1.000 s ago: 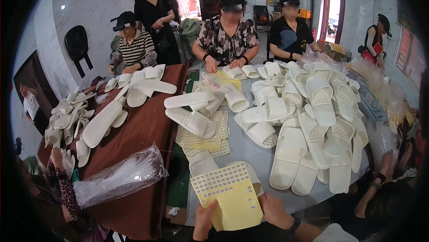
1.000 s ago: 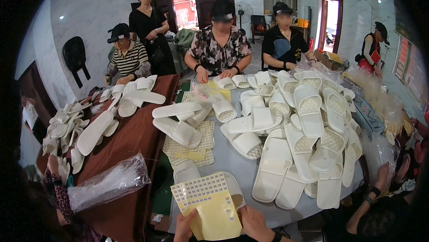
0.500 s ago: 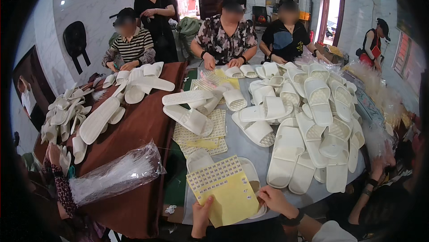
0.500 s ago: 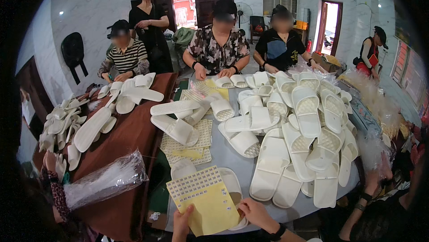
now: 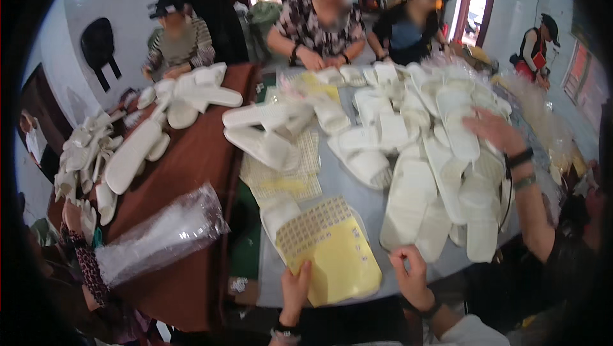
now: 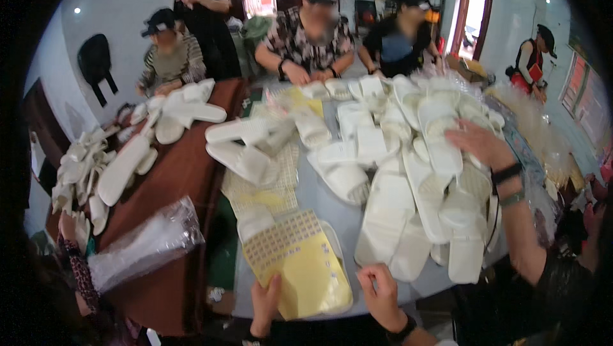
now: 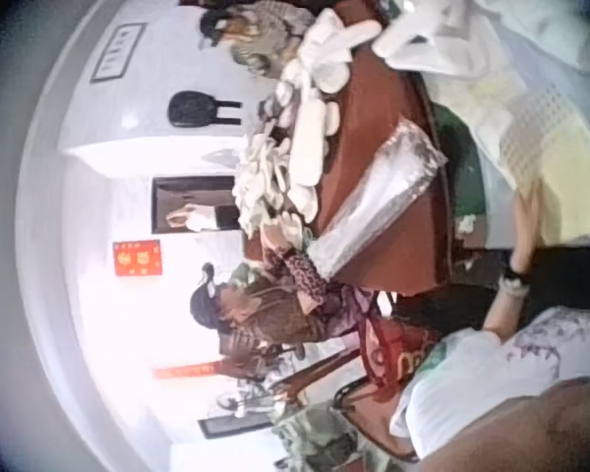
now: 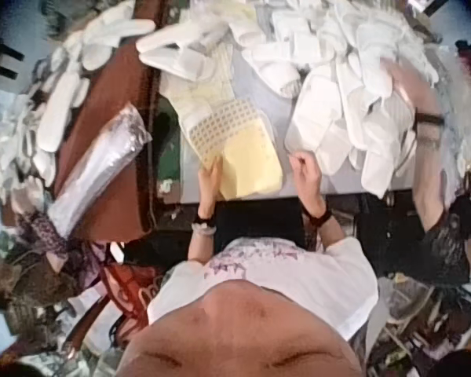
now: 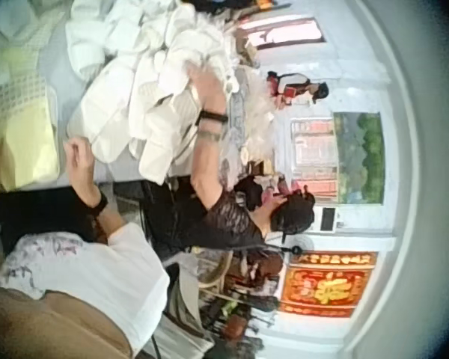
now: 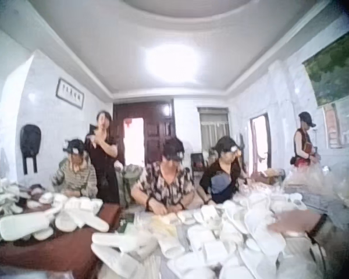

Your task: Applying size stickers to slippers and sorting them in a manufacturing facility.

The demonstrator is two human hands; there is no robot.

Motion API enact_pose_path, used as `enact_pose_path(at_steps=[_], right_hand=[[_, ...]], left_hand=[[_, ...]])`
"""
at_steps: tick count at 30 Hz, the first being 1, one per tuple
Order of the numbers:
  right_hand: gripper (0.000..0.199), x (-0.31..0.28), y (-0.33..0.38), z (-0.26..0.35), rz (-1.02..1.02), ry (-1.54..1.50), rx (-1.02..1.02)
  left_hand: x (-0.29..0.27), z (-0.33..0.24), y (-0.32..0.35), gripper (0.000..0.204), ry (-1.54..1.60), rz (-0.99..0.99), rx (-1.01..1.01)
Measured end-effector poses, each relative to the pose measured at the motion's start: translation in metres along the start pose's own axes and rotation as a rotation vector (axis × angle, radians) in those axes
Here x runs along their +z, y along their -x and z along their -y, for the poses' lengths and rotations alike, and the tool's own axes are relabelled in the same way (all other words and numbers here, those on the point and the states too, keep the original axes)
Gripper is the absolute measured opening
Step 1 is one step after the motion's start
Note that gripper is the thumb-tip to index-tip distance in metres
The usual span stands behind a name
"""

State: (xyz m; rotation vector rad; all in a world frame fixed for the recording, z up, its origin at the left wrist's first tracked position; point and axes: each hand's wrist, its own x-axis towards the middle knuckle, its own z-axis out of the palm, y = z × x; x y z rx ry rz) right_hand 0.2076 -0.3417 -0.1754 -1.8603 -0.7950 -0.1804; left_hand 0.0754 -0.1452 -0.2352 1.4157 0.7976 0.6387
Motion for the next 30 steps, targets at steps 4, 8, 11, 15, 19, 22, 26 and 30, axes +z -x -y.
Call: enact_pose_path(at_steps=[4, 8, 11, 15, 19, 22, 26, 30], right_hand=[[0.007, -0.004, 0.001, -0.006, 0.039, -0.028, 0.038], [0.013, -0.009, 0.011, -0.005, 0.121, 0.116, -0.07], [0.017, -0.002, 0.017, 0.0, 0.183, 0.204, -0.241], [0.021, 0.009, 0.019, 0.003, 0.202, 0.274, -0.421], [0.019, 0.023, 0.027, -0.009, 0.379, 0.457, -0.448], [0.021, 0.024, 0.032, -0.021, 0.465, 0.461, -0.433], [0.021, 0.015, 0.033, -0.018, 0.551, 0.451, -0.456], [0.022, 0.006, 0.033, -0.014, 0.587, 0.435, -0.475]], left_hand=[[0.002, -0.001, 0.001, 0.027, -0.069, -0.006, -0.023], [-0.001, 0.007, 0.002, 0.027, 0.033, 0.005, -0.071], [-0.001, 0.005, 0.003, 0.027, 0.034, -0.005, -0.061], [-0.001, 0.001, 0.006, 0.026, 0.048, -0.008, -0.062], [-0.002, -0.003, 0.012, 0.026, -0.001, 0.024, -0.076], [-0.003, 0.008, 0.013, 0.026, 0.005, 0.021, -0.053], [-0.005, 0.014, 0.014, 0.028, 0.049, 0.007, -0.063], [-0.003, 0.011, 0.013, 0.029, 0.081, 0.022, -0.032]])
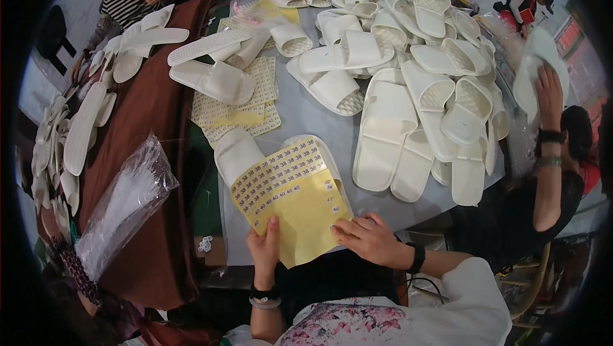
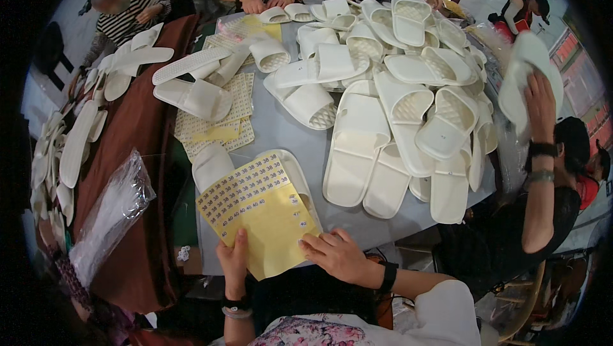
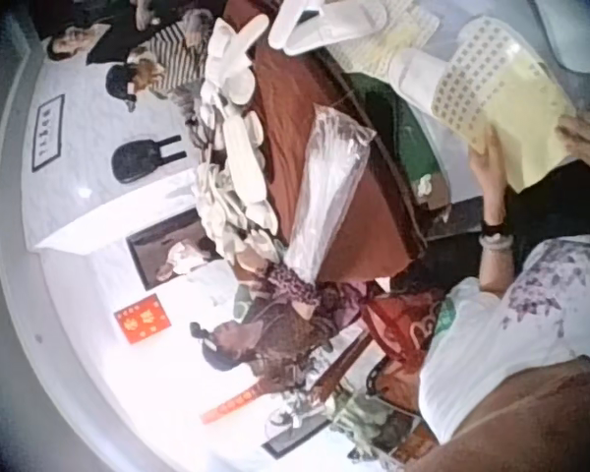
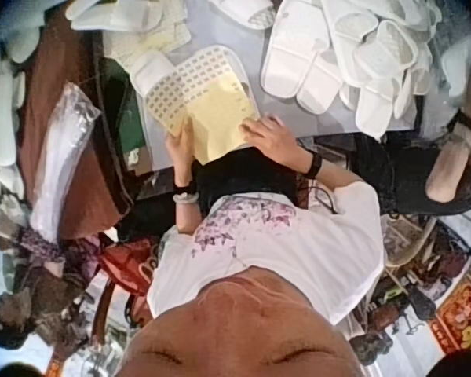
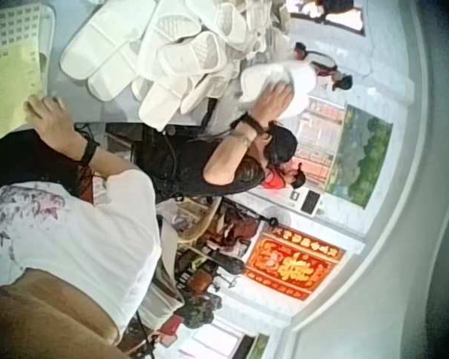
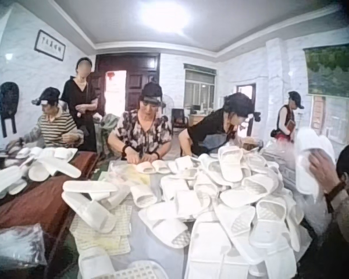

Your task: Applying size stickers to slippers and sorting them in a manufacturing facility.

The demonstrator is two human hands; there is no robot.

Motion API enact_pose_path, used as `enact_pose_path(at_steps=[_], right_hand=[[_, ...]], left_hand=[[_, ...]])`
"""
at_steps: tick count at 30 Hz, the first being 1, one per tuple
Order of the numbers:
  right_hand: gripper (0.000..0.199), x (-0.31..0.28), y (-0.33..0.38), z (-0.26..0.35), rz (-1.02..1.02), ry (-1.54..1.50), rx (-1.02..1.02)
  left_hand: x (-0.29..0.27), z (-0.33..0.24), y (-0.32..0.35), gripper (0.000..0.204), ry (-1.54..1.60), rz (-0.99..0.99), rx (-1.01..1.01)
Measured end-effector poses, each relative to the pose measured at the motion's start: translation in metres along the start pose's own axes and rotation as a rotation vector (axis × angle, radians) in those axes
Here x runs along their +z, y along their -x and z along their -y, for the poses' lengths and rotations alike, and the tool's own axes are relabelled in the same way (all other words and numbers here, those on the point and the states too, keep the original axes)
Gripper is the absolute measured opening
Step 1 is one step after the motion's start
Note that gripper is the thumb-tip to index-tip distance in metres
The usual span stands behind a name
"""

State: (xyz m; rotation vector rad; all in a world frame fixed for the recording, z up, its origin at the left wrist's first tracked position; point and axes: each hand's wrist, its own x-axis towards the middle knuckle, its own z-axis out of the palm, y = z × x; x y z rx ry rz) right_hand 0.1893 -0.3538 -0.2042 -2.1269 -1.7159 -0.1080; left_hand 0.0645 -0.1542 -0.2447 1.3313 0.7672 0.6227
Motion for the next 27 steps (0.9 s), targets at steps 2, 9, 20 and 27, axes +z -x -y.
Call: enact_pose_path(at_steps=[2, 9, 20, 27], right_hand=[[0.022, -0.006, -0.003, -0.006, -0.013, -0.077, -0.038], [0.013, 0.008, 0.006, -0.004, -0.267, -0.59, 0.438], [0.016, -0.003, -0.022, -0.015, -0.472, -0.407, 0.445], [0.017, -0.001, -0.037, -0.019, -0.514, -0.314, 0.376]], left_hand=[[0.0, -0.001, 0.001, 0.029, -0.027, -0.007, -0.029], [-0.004, -0.001, 0.002, 0.029, -0.025, 0.018, -0.055], [-0.004, 0.0, 0.003, 0.026, 0.004, 0.061, -0.056], [-0.005, 0.002, 0.005, 0.025, -0.088, 0.103, -0.031]])
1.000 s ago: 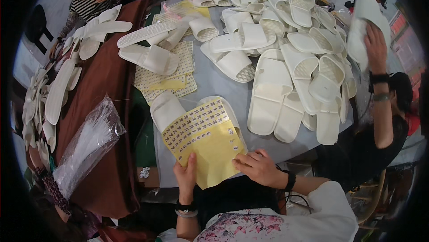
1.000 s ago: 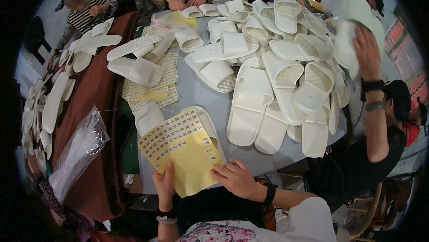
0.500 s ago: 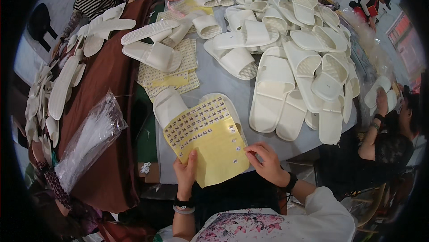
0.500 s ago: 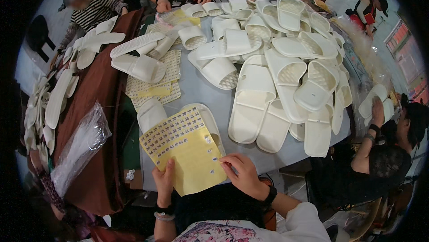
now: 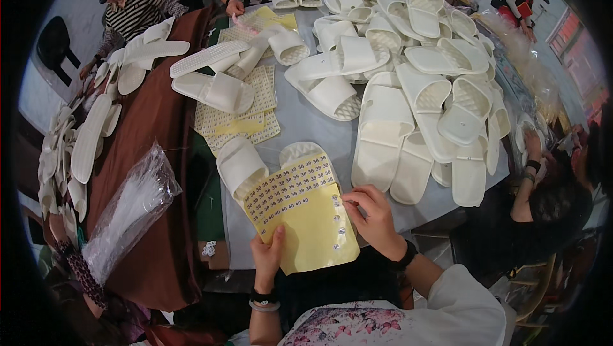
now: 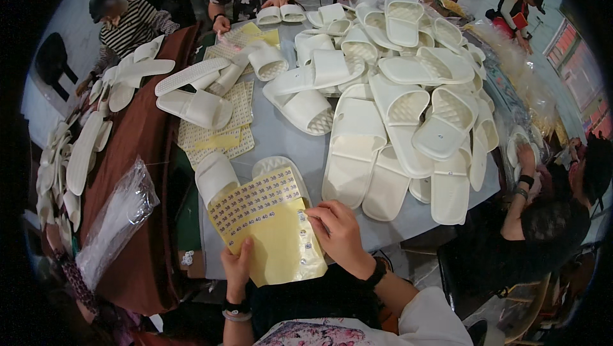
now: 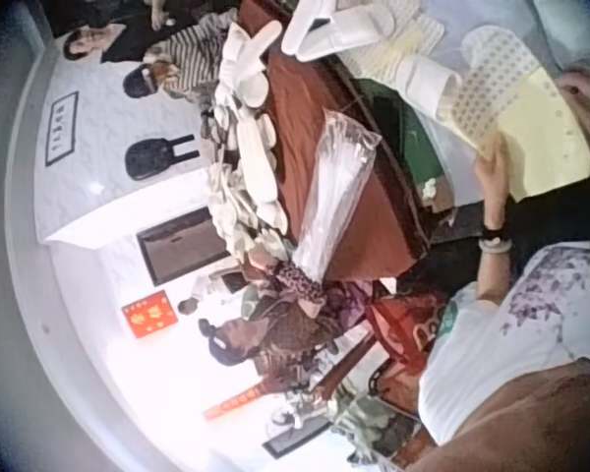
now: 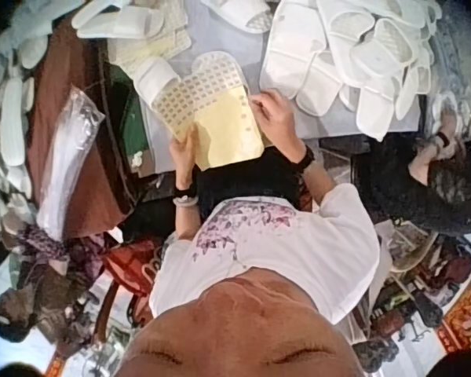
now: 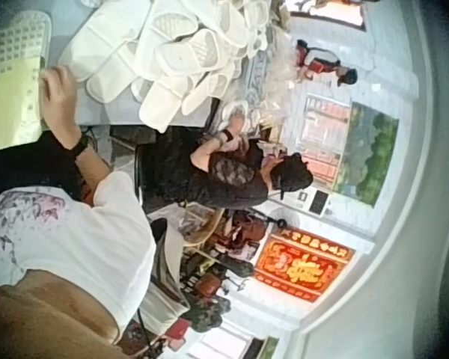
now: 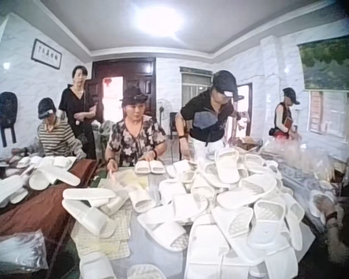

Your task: Applying size stickers to slippers and sorting them in a manufacturing facility.

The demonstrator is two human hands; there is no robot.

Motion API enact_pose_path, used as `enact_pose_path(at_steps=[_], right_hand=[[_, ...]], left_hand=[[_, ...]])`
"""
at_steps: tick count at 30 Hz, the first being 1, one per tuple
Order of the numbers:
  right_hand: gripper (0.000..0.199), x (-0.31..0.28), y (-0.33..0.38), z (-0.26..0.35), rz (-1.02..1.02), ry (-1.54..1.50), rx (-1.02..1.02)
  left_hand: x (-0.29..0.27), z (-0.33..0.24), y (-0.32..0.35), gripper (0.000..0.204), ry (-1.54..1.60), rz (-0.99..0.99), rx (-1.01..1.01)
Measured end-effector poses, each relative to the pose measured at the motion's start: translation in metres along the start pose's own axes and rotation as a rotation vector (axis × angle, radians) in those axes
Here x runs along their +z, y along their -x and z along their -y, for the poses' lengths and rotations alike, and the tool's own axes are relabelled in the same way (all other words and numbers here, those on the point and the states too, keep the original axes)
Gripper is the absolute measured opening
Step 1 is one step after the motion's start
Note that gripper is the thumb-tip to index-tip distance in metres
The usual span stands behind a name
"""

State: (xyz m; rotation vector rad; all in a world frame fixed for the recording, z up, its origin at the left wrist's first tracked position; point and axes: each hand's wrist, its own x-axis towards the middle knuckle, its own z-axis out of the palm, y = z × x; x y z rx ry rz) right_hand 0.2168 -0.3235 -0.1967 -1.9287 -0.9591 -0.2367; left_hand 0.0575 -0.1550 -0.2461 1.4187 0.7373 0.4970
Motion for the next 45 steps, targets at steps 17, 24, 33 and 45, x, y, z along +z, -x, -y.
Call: enact_pose_path(at_steps=[17, 24, 33, 45], right_hand=[[0.013, 0.004, -0.015, -0.014, 0.218, 0.14, -0.128], [0.01, 0.011, -0.011, -0.02, 0.251, 0.152, -0.03], [0.009, 0.004, -0.004, -0.013, 0.144, -0.311, 0.388], [0.01, -0.004, 0.011, -0.001, 0.574, 0.125, -0.002]], left_hand=[[0.001, -0.001, 0.002, 0.022, -0.032, 0.007, 0.021], [0.001, -0.001, 0.002, 0.023, -0.065, 0.018, 0.041], [-0.01, 0.01, 0.0, 0.031, 0.463, -0.197, 0.039], [-0.04, 0.011, -0.001, 0.062, 1.241, 0.454, 0.191]])
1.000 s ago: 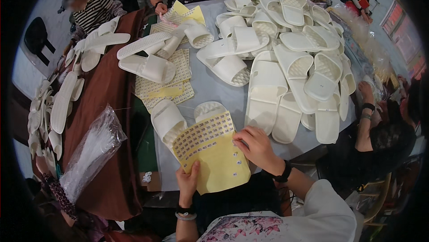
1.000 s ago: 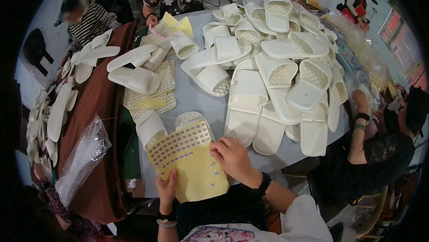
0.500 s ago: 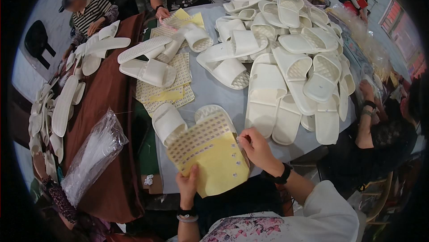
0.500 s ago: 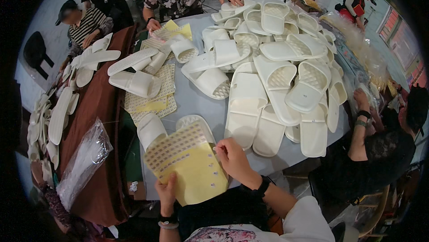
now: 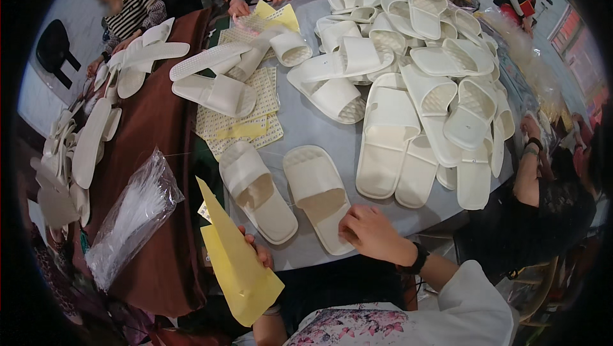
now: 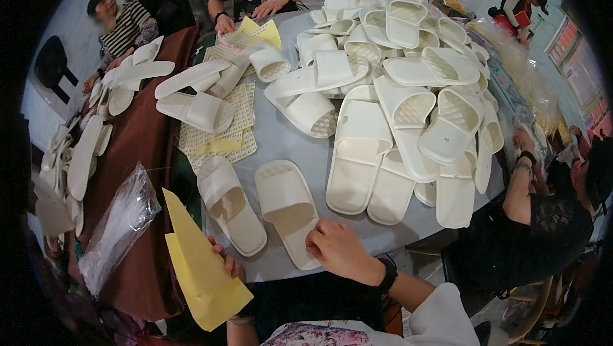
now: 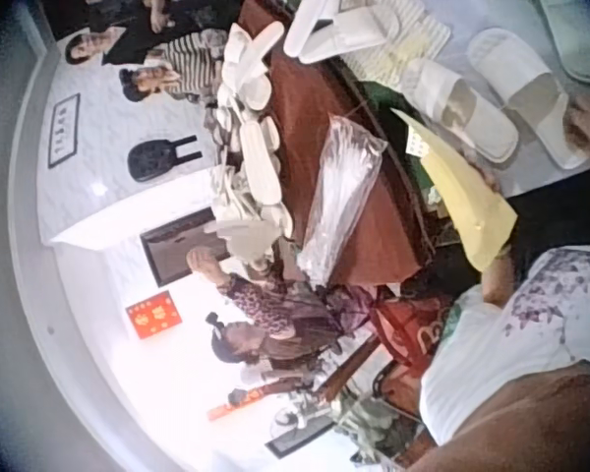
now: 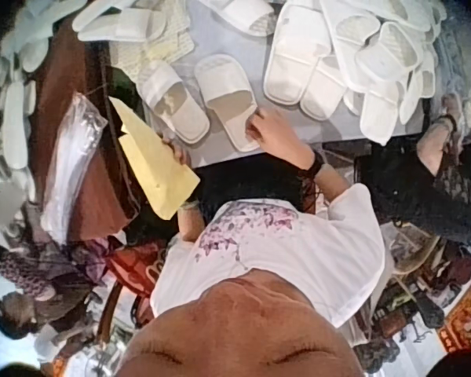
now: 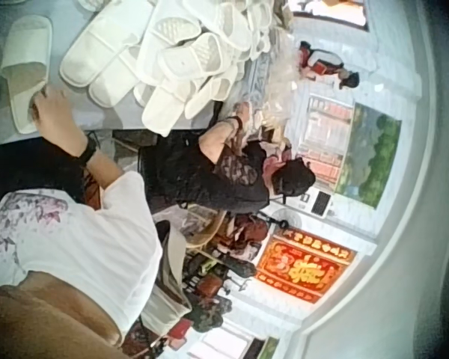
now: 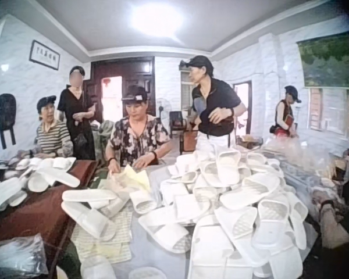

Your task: Applying size stickers to slippers and sorting them in a manufacturing facility.

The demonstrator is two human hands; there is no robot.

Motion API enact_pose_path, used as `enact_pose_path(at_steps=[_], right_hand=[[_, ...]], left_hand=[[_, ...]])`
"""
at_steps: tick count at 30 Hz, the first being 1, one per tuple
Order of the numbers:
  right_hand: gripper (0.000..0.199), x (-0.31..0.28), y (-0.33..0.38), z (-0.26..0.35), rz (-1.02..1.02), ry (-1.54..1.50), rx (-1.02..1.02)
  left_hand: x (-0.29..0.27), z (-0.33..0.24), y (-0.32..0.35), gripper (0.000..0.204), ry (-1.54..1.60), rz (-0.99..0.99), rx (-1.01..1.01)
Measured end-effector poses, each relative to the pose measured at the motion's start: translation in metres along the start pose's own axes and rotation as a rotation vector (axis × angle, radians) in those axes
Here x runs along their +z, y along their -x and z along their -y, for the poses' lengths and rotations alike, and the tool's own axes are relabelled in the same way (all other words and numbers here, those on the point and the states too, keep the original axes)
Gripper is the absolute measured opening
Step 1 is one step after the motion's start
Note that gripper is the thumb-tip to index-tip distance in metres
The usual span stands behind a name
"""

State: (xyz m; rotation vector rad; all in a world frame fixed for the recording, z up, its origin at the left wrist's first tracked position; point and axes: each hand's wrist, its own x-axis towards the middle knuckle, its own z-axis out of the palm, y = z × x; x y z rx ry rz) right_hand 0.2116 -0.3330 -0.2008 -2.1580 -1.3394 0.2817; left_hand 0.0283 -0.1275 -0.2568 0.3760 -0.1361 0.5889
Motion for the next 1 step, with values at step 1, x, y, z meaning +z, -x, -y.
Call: enact_pose_path(at_steps=[1], right_hand=[[0.011, 0.0027, -0.0007, 0.0024, -0.001, 0.054, -0.008]], left_hand=[[-0.0027, -0.0006, 0.0012, 0.063, 0.014, -0.001, -0.007]])
